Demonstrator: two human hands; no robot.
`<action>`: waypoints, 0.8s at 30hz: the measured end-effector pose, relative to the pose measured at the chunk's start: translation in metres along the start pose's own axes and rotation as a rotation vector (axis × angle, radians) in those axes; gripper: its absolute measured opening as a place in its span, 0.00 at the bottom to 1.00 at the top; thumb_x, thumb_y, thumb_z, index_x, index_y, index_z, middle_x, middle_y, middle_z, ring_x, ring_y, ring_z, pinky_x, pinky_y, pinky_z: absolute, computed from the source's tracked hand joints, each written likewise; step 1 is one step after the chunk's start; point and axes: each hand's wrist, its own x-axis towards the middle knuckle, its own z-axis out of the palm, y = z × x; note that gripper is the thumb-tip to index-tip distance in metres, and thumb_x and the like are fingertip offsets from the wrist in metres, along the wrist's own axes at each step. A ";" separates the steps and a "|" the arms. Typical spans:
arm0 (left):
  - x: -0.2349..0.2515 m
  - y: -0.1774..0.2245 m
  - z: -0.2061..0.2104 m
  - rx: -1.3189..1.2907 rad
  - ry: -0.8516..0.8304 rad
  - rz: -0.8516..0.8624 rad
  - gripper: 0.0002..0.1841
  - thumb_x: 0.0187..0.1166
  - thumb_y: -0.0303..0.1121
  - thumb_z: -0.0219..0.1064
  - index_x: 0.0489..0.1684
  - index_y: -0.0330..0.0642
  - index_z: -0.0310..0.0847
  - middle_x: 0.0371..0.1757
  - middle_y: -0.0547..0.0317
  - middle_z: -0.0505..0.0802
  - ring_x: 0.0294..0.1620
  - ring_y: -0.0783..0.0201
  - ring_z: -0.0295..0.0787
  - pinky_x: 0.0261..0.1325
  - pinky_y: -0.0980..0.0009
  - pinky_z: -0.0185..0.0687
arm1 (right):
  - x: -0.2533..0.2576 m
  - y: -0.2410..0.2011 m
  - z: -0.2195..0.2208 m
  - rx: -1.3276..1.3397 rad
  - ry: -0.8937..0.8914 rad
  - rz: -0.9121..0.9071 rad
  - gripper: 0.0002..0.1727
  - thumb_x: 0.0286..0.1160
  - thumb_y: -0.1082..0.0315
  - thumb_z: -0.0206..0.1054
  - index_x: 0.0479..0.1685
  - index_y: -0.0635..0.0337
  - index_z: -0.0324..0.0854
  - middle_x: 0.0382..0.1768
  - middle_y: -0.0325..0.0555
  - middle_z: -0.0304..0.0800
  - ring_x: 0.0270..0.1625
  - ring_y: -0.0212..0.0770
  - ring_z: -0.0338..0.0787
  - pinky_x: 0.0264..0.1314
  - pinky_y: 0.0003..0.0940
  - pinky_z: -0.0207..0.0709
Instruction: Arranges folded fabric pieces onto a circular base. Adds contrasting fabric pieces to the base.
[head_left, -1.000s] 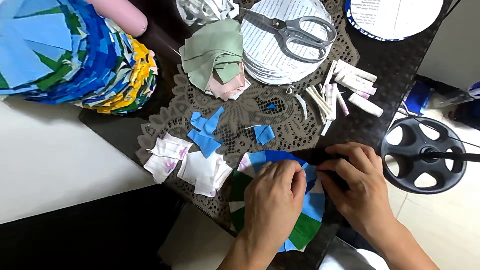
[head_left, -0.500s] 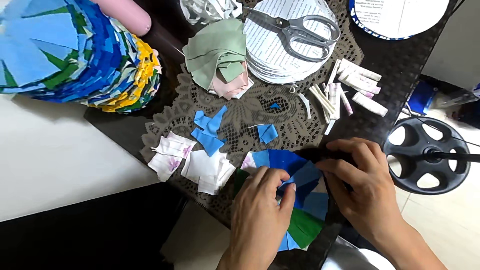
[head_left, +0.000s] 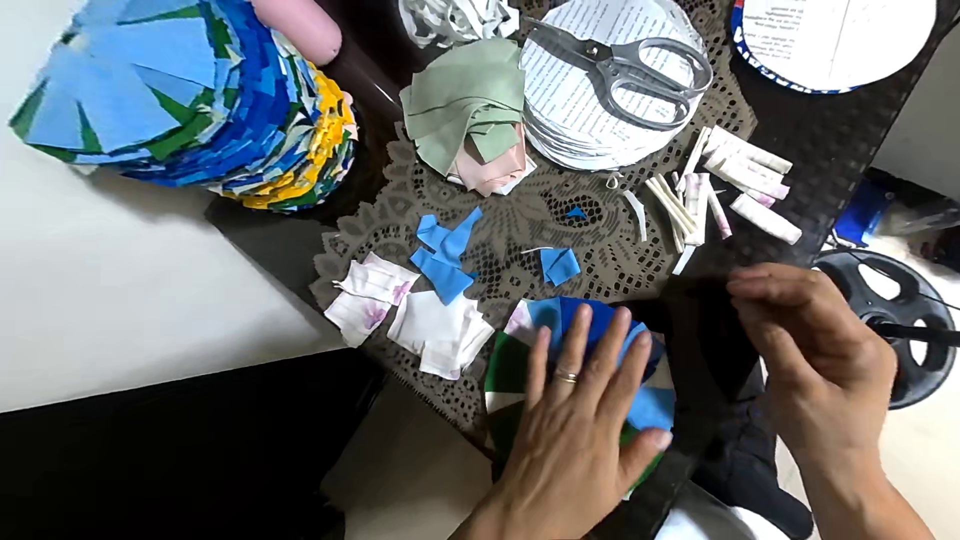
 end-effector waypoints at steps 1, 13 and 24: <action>-0.001 0.001 0.004 0.042 -0.032 0.021 0.40 0.86 0.67 0.42 0.87 0.47 0.68 0.87 0.50 0.74 0.90 0.41 0.61 0.85 0.31 0.45 | -0.001 0.002 0.000 0.001 0.005 0.001 0.13 0.78 0.74 0.59 0.51 0.54 0.88 0.56 0.33 0.88 0.57 0.25 0.87 0.57 0.22 0.85; 0.013 -0.023 -0.018 -0.107 0.044 -0.132 0.32 0.85 0.56 0.55 0.80 0.44 0.77 0.83 0.44 0.78 0.86 0.40 0.70 0.82 0.32 0.58 | -0.003 0.014 0.009 -0.054 0.005 -0.121 0.12 0.79 0.74 0.58 0.48 0.65 0.88 0.54 0.41 0.89 0.60 0.24 0.85 0.61 0.17 0.79; 0.068 -0.108 -0.075 0.155 -0.050 -0.634 0.10 0.79 0.33 0.71 0.43 0.33 0.88 0.47 0.41 0.91 0.52 0.41 0.88 0.56 0.40 0.80 | -0.004 0.014 0.012 -0.164 0.038 -0.173 0.12 0.77 0.74 0.59 0.44 0.71 0.88 0.50 0.51 0.89 0.56 0.26 0.86 0.57 0.14 0.78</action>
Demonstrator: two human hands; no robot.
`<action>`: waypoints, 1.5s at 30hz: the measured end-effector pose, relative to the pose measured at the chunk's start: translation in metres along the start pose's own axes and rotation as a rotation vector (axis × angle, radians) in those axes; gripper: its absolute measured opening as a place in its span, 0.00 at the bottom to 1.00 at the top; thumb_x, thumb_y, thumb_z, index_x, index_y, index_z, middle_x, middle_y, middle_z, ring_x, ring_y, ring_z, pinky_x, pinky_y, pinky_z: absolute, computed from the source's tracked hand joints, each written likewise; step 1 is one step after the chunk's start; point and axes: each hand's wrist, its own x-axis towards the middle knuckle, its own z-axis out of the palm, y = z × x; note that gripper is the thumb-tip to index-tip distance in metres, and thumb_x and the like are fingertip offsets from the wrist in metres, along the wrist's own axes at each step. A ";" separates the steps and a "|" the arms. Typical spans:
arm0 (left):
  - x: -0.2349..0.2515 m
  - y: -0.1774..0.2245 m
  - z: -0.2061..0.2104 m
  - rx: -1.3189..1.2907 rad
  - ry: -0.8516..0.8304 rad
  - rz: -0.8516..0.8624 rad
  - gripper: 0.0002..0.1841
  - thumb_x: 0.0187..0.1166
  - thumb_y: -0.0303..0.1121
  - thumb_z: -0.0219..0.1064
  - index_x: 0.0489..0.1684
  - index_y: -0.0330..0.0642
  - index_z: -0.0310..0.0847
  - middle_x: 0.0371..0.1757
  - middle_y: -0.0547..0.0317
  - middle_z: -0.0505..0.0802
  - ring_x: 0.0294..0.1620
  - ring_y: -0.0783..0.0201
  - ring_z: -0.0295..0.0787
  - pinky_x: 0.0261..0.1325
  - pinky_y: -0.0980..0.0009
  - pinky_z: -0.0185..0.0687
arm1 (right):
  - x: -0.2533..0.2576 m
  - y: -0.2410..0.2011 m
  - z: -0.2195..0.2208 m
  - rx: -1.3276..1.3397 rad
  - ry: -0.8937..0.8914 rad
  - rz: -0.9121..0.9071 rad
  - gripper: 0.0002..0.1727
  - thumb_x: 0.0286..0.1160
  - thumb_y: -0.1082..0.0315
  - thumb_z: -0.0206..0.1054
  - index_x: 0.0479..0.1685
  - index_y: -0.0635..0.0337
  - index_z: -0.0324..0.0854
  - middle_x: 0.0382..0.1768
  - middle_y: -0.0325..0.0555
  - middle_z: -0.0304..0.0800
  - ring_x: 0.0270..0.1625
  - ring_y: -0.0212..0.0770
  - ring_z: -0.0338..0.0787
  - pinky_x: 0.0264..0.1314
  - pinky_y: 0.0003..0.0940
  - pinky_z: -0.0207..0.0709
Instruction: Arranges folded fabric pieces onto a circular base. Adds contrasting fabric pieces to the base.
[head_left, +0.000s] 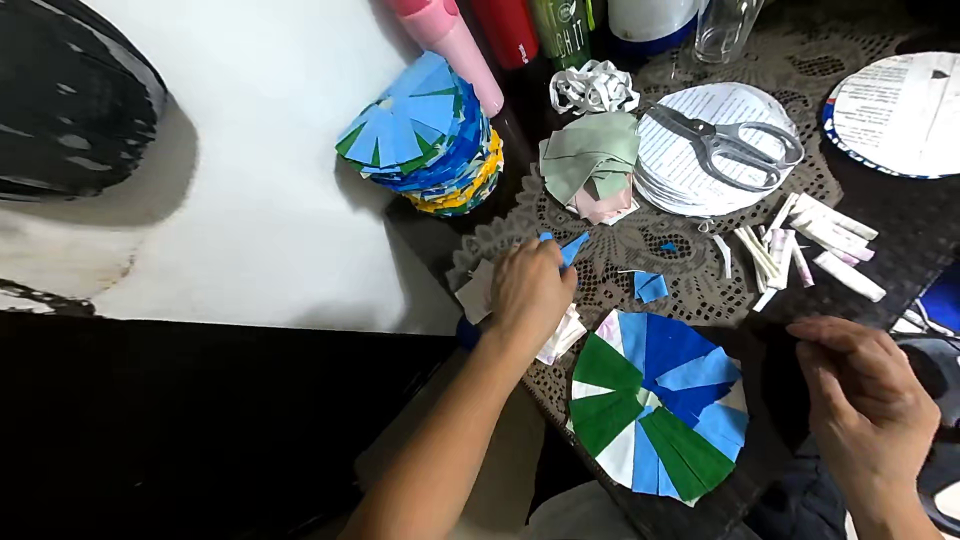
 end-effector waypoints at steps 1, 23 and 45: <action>0.003 -0.002 0.002 -0.015 0.003 -0.007 0.08 0.79 0.32 0.69 0.41 0.33 0.88 0.45 0.42 0.91 0.49 0.42 0.89 0.52 0.41 0.81 | 0.000 0.000 0.000 -0.006 -0.001 0.002 0.12 0.77 0.74 0.59 0.44 0.71 0.88 0.50 0.51 0.89 0.56 0.26 0.86 0.57 0.14 0.78; -0.032 0.028 -0.009 -1.311 -0.282 -0.181 0.13 0.89 0.27 0.56 0.37 0.38 0.87 0.34 0.62 0.92 0.36 0.72 0.88 0.46 0.76 0.84 | 0.059 -0.082 0.071 -0.135 -0.256 -0.185 0.07 0.75 0.71 0.68 0.36 0.61 0.93 0.32 0.44 0.91 0.39 0.39 0.90 0.44 0.36 0.82; -0.130 0.066 0.045 -0.620 -0.090 0.296 0.07 0.75 0.39 0.68 0.35 0.50 0.92 0.30 0.69 0.93 0.34 0.75 0.89 0.40 0.75 0.84 | -0.031 -0.069 -0.021 -0.351 -0.377 0.268 0.11 0.73 0.60 0.67 0.33 0.52 0.93 0.31 0.36 0.88 0.35 0.29 0.87 0.37 0.26 0.81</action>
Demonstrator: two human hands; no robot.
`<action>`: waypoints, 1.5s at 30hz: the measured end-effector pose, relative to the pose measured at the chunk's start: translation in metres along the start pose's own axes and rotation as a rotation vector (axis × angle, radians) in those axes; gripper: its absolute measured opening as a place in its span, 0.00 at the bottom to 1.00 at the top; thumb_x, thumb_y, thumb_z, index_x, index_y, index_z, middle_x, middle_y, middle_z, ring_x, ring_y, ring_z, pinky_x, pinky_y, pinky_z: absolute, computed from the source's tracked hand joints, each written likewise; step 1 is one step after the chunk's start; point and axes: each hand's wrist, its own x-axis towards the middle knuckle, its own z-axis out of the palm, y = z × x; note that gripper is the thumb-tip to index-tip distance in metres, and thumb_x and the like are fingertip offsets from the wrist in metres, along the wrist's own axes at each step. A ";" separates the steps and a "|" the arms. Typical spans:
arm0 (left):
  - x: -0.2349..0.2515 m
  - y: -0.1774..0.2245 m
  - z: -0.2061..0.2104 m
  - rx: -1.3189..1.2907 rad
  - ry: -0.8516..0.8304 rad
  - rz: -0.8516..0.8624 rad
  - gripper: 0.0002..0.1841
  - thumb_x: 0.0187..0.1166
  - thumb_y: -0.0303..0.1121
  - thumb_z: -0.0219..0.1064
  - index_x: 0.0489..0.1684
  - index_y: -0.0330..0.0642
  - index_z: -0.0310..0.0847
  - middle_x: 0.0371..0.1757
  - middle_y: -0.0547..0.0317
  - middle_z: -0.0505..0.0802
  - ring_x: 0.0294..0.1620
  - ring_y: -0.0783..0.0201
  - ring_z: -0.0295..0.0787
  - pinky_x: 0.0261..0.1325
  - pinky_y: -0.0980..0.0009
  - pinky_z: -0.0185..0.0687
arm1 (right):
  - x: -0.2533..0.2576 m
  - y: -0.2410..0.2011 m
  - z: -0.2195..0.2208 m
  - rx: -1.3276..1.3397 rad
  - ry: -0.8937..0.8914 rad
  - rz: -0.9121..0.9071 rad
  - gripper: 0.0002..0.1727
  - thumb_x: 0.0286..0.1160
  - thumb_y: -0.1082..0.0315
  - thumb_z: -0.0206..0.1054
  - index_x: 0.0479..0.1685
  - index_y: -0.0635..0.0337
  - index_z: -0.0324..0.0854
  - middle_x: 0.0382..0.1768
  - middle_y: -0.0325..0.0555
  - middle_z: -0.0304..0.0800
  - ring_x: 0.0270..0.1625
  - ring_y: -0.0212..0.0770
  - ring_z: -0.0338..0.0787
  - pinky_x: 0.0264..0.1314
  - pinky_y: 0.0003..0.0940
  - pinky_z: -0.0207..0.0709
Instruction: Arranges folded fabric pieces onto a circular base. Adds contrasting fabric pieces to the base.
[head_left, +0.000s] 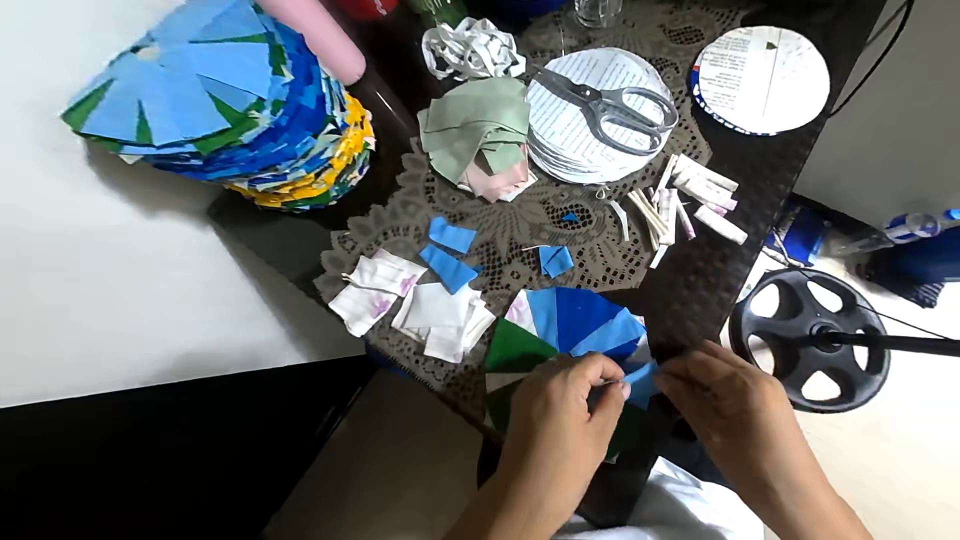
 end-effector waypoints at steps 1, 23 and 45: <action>-0.001 0.000 0.003 0.054 0.010 0.009 0.07 0.73 0.39 0.69 0.34 0.50 0.91 0.28 0.69 0.91 0.32 0.73 0.87 0.39 0.72 0.82 | -0.003 0.002 0.002 -0.034 0.015 -0.003 0.10 0.72 0.60 0.67 0.32 0.51 0.93 0.31 0.36 0.87 0.36 0.32 0.88 0.38 0.28 0.81; 0.015 0.001 0.011 0.321 0.058 0.084 0.07 0.72 0.36 0.68 0.28 0.46 0.90 0.24 0.64 0.91 0.28 0.65 0.87 0.38 0.64 0.79 | 0.002 0.018 -0.008 -0.090 0.107 0.015 0.11 0.76 0.61 0.67 0.34 0.56 0.92 0.32 0.40 0.89 0.35 0.26 0.85 0.39 0.17 0.77; 0.017 0.003 0.011 0.367 0.028 0.066 0.07 0.72 0.37 0.70 0.29 0.45 0.90 0.23 0.63 0.90 0.26 0.66 0.84 0.39 0.64 0.79 | 0.004 0.015 0.024 -0.201 0.201 -0.095 0.08 0.72 0.59 0.67 0.35 0.49 0.91 0.43 0.43 0.90 0.50 0.47 0.85 0.49 0.44 0.72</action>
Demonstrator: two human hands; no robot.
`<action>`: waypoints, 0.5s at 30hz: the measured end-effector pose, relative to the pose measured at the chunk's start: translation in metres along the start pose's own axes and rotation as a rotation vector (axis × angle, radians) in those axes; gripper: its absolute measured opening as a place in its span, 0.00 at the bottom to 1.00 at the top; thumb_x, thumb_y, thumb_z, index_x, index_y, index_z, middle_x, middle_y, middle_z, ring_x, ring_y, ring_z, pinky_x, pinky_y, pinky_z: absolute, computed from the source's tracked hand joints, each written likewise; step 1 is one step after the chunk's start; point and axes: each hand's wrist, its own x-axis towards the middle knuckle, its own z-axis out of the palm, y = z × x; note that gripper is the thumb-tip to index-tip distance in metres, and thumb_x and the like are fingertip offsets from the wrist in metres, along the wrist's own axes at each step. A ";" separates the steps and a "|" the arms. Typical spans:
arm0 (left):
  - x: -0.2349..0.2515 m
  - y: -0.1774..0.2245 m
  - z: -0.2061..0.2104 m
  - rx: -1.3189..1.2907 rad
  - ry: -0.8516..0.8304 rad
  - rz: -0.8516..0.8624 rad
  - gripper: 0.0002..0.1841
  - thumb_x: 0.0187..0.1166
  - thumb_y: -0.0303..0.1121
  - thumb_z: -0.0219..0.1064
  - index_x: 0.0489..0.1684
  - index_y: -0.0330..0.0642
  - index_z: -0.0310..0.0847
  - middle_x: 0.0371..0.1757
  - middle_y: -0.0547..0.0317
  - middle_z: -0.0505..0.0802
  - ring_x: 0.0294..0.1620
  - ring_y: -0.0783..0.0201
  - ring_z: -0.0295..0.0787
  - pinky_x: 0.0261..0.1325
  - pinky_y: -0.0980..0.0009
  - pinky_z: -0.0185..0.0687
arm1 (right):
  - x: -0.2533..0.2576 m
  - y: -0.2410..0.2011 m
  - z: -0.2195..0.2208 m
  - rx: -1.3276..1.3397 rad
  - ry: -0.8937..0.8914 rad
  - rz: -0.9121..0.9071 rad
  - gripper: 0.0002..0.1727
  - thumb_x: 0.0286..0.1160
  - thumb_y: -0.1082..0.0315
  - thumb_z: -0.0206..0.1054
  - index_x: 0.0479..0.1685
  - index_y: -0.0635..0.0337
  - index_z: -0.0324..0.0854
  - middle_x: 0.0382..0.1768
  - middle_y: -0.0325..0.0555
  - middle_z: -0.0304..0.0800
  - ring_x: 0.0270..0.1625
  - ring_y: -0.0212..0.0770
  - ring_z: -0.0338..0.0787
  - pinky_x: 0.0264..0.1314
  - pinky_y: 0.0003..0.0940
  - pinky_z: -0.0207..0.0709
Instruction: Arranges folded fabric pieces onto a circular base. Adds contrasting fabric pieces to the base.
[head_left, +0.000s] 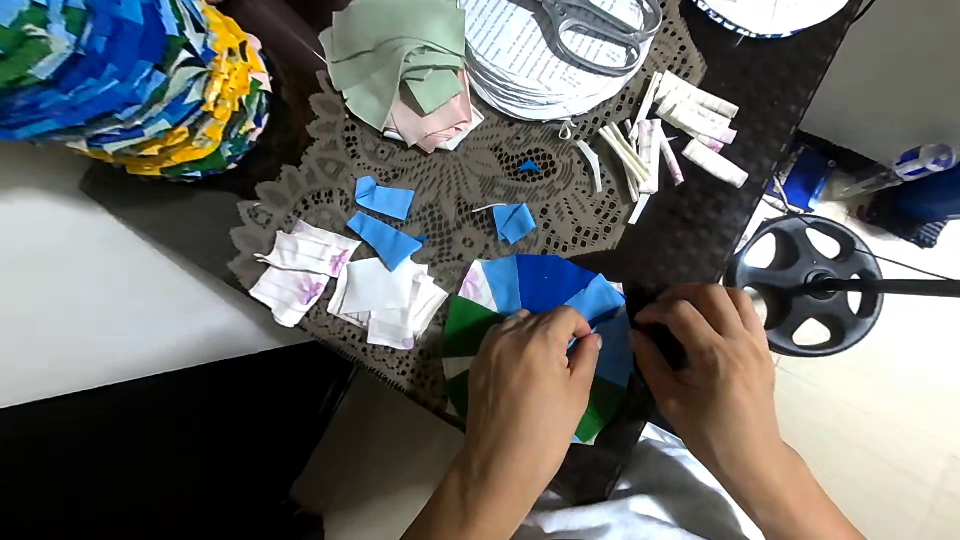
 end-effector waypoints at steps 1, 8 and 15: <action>0.000 0.000 0.000 -0.001 -0.004 -0.003 0.07 0.72 0.37 0.70 0.29 0.45 0.90 0.23 0.63 0.90 0.26 0.65 0.84 0.38 0.64 0.78 | 0.001 0.000 0.001 -0.004 -0.001 0.003 0.08 0.71 0.59 0.67 0.35 0.48 0.91 0.42 0.42 0.90 0.50 0.47 0.85 0.49 0.44 0.72; 0.000 0.001 -0.001 0.014 -0.010 -0.026 0.08 0.73 0.37 0.68 0.28 0.47 0.90 0.24 0.65 0.90 0.28 0.67 0.86 0.38 0.66 0.80 | 0.002 0.000 0.001 0.001 -0.003 0.011 0.08 0.71 0.60 0.68 0.37 0.48 0.92 0.42 0.42 0.90 0.50 0.47 0.85 0.49 0.45 0.72; 0.001 0.001 -0.002 0.017 -0.007 -0.032 0.07 0.72 0.36 0.67 0.30 0.48 0.91 0.25 0.65 0.91 0.29 0.67 0.88 0.36 0.67 0.80 | 0.000 -0.001 0.006 0.026 0.019 -0.060 0.11 0.75 0.65 0.65 0.37 0.41 0.96 0.42 0.43 0.90 0.51 0.47 0.84 0.52 0.46 0.68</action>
